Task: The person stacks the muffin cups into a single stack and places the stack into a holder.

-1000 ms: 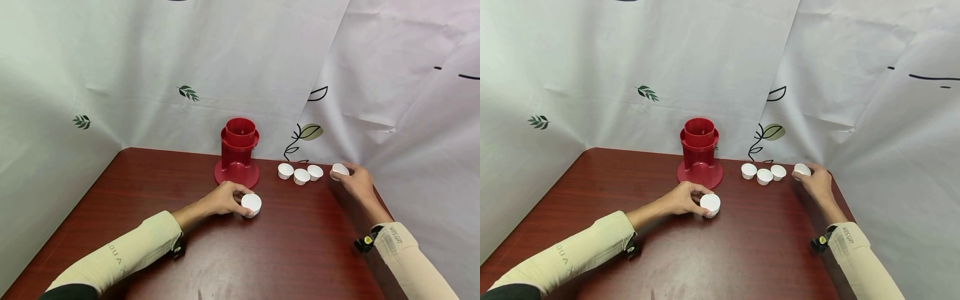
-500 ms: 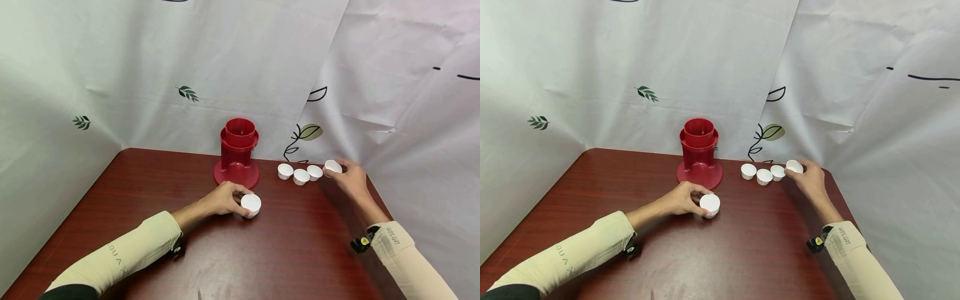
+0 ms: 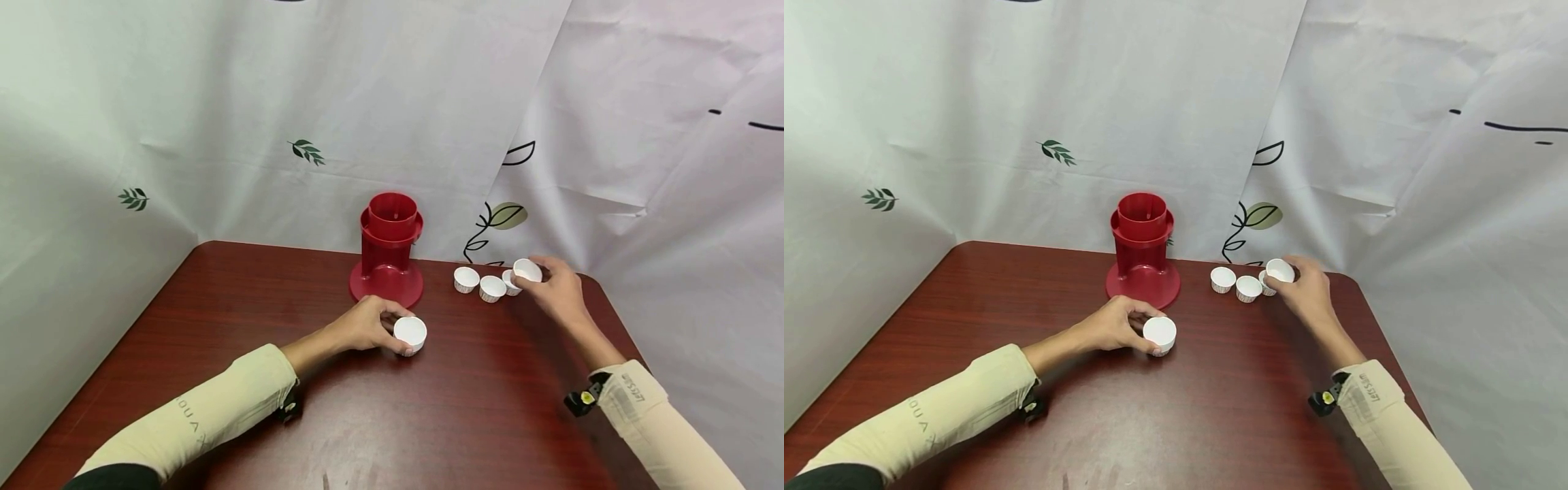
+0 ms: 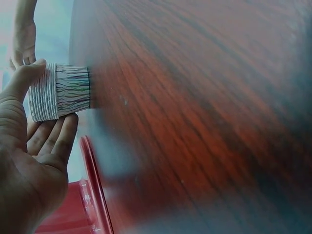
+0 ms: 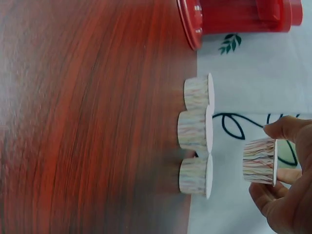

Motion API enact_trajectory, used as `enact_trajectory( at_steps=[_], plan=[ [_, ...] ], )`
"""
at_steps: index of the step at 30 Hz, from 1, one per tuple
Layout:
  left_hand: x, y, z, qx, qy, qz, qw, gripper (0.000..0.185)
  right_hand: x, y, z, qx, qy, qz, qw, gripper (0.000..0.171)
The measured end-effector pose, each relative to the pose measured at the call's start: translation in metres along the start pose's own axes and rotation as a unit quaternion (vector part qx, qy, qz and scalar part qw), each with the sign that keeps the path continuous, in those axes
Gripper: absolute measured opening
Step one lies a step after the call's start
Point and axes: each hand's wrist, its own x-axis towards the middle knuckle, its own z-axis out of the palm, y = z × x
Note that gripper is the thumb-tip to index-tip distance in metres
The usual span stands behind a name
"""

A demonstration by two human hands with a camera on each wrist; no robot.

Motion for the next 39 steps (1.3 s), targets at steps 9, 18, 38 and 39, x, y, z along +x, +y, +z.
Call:
enact_trajectory(
  at_steps=[9,18,38,39],
  plan=[
    [0.001,0.002,-0.002,-0.006,-0.002,-0.002,1.0,0.056,-0.006,-0.018,0.009,-0.003,-0.015,-0.019,1.0,0.066],
    [0.001,0.001,-0.001,-0.003,-0.001,-0.004,1.0,0.055,-0.011,-0.029,0.02,0.022,-0.039,-0.03,0.999,0.062],
    [0.001,-0.001,-0.001,0.014,0.001,0.003,0.9999,0.053,-0.021,-0.047,0.044,0.052,-0.059,-0.038,0.996,0.065],
    [0.001,-0.001,-0.001,0.015,0.001,0.004,0.9999,0.053,-0.022,-0.049,0.045,0.055,-0.06,-0.04,0.996,0.064]
  ],
)
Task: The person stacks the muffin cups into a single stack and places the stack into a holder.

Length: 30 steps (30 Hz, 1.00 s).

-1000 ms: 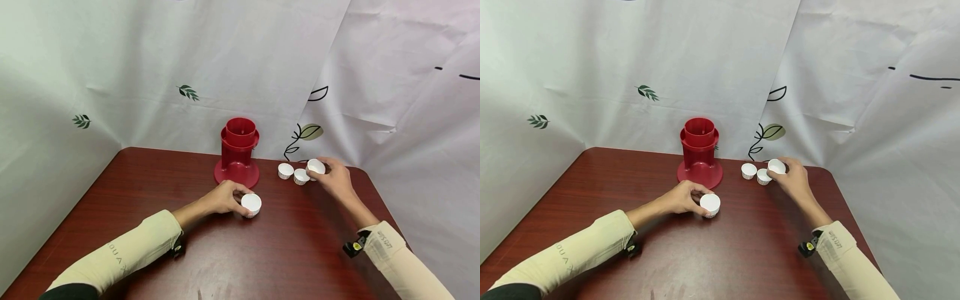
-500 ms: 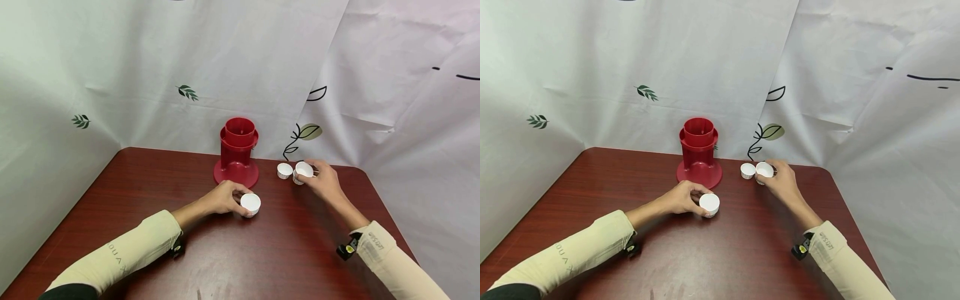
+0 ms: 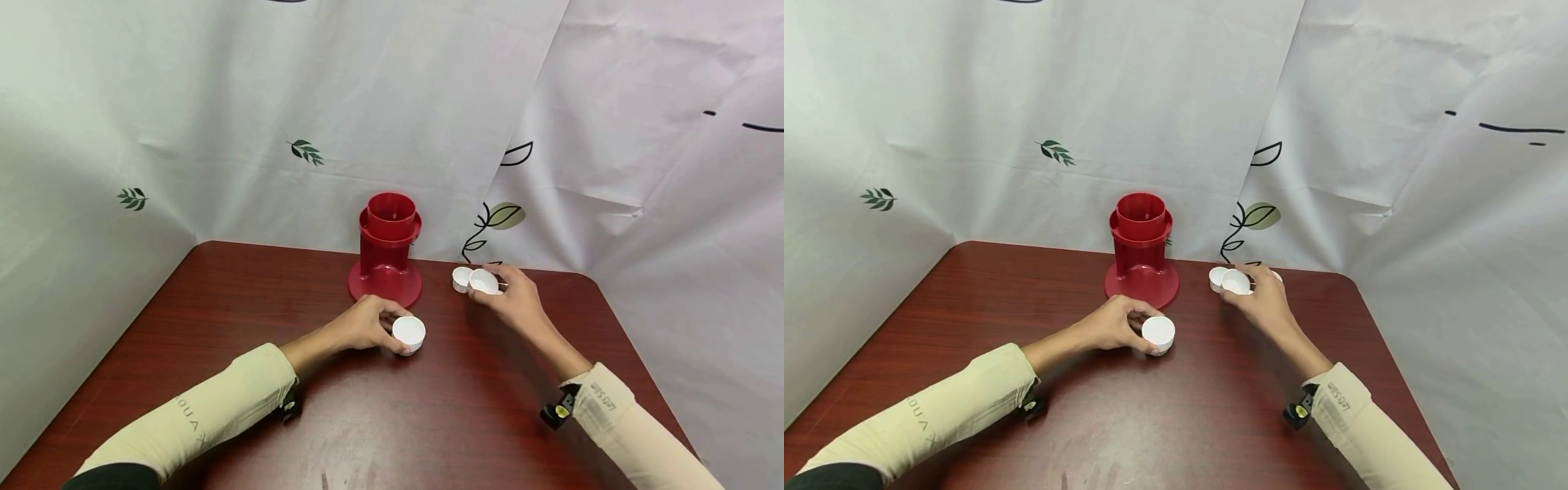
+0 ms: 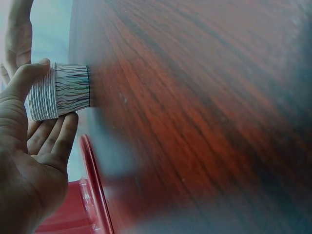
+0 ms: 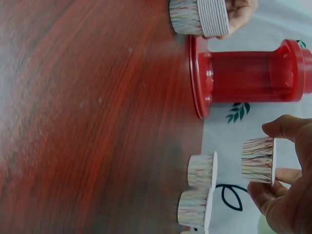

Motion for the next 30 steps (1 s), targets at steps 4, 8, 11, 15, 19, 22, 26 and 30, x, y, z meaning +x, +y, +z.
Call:
enact_trajectory(
  at_steps=[4,8,11,15,19,22,26,30],
  plan=[
    [0.0,0.001,0.0,0.0,-0.001,0.002,1.0,0.053,-0.002,-0.004,0.005,0.004,-0.002,-0.012,1.0,0.063],
    [0.0,0.001,0.001,-0.004,-0.003,0.002,1.0,0.053,-0.004,-0.007,0.01,0.011,-0.005,-0.021,1.0,0.062],
    [0.001,0.0,0.001,-0.005,-0.004,0.001,1.0,0.053,-0.005,-0.01,0.012,0.018,-0.009,-0.027,0.999,0.061],
    [0.001,0.001,0.001,-0.004,-0.004,0.002,1.0,0.052,-0.007,-0.015,0.016,0.026,-0.014,-0.036,0.999,0.061],
    [0.001,0.0,0.001,-0.005,-0.006,0.003,1.0,0.052,-0.008,-0.019,0.019,0.032,-0.019,-0.041,0.998,0.061],
    [0.001,0.0,0.001,-0.008,-0.006,0.004,0.9999,0.052,-0.009,-0.021,0.021,0.031,-0.021,-0.037,0.999,0.062],
    [0.001,0.001,0.001,-0.015,-0.005,0.002,0.9999,0.052,-0.01,-0.024,0.023,0.016,-0.022,-0.027,0.999,0.062],
    [0.001,0.001,0.001,-0.015,-0.004,0.0,0.9999,0.053,-0.011,-0.028,0.026,0.005,-0.025,-0.027,0.999,0.062]
  ],
)
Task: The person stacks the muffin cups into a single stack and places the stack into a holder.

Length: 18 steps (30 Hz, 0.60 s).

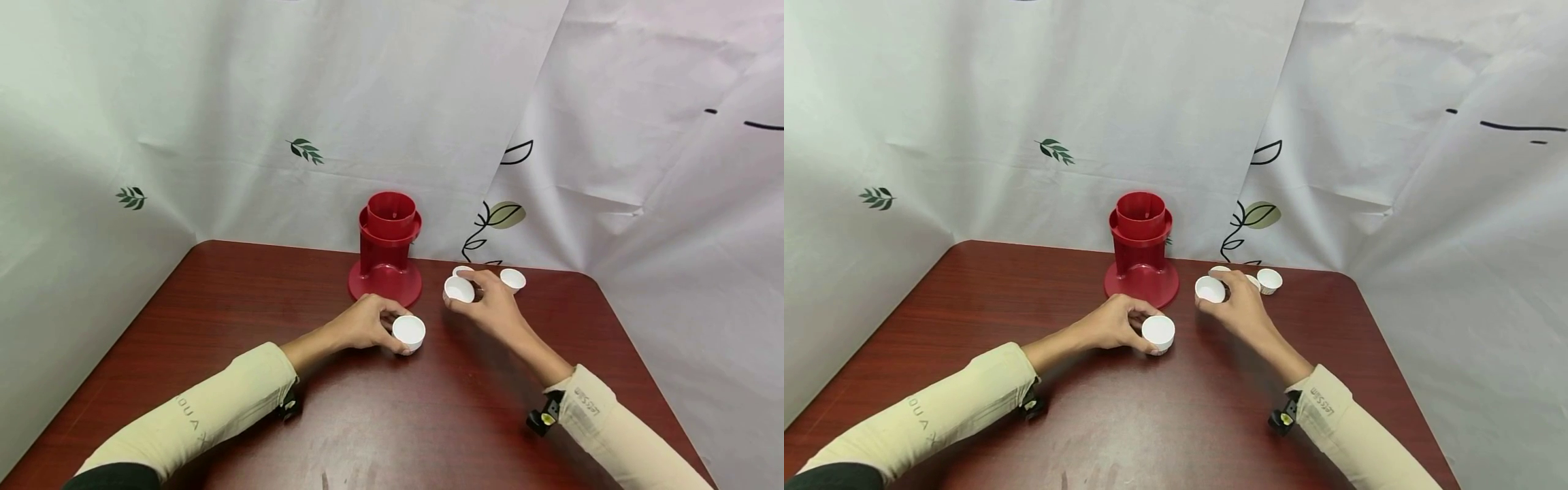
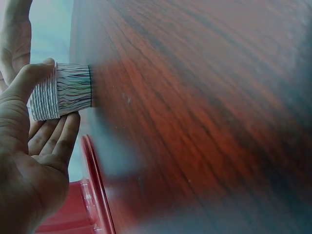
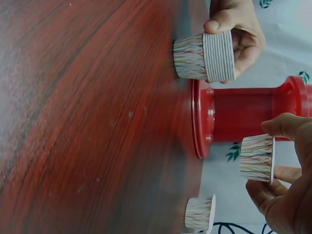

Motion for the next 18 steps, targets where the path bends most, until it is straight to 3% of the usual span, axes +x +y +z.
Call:
enact_trajectory(
  at_steps=[18],
  plan=[
    [0.001,-0.003,-0.001,0.005,-0.002,0.006,1.0,0.053,-0.004,-0.013,0.011,0.025,-0.027,-0.028,0.999,0.062]
  ],
)
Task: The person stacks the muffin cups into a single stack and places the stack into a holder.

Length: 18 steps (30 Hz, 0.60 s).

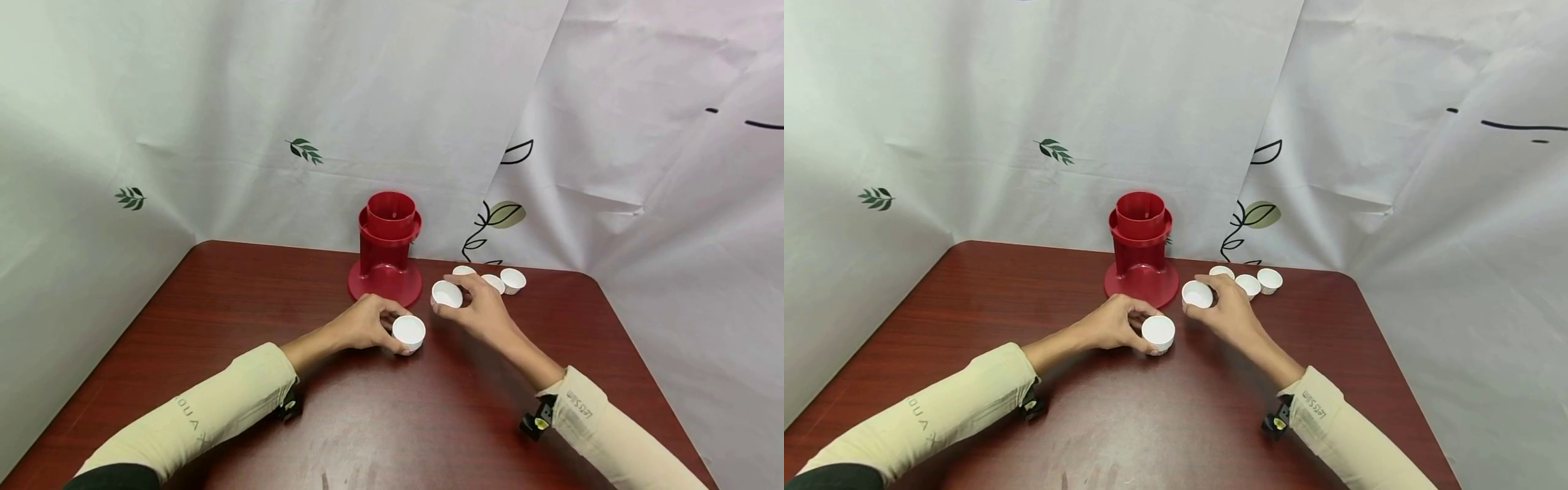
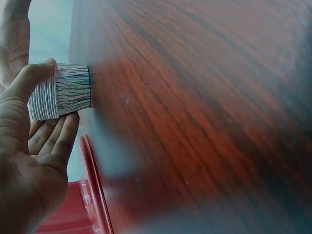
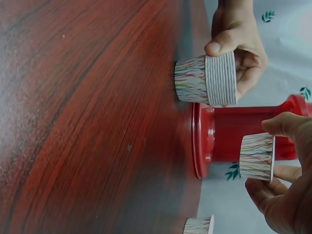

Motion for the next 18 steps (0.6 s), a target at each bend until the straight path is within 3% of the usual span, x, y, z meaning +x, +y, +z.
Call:
enact_trajectory(
  at_steps=[18],
  plan=[
    [0.0,0.001,-0.001,0.004,-0.008,0.012,0.9999,0.051,-0.007,-0.019,0.005,0.014,-0.03,-0.016,0.999,0.061]
  ],
)
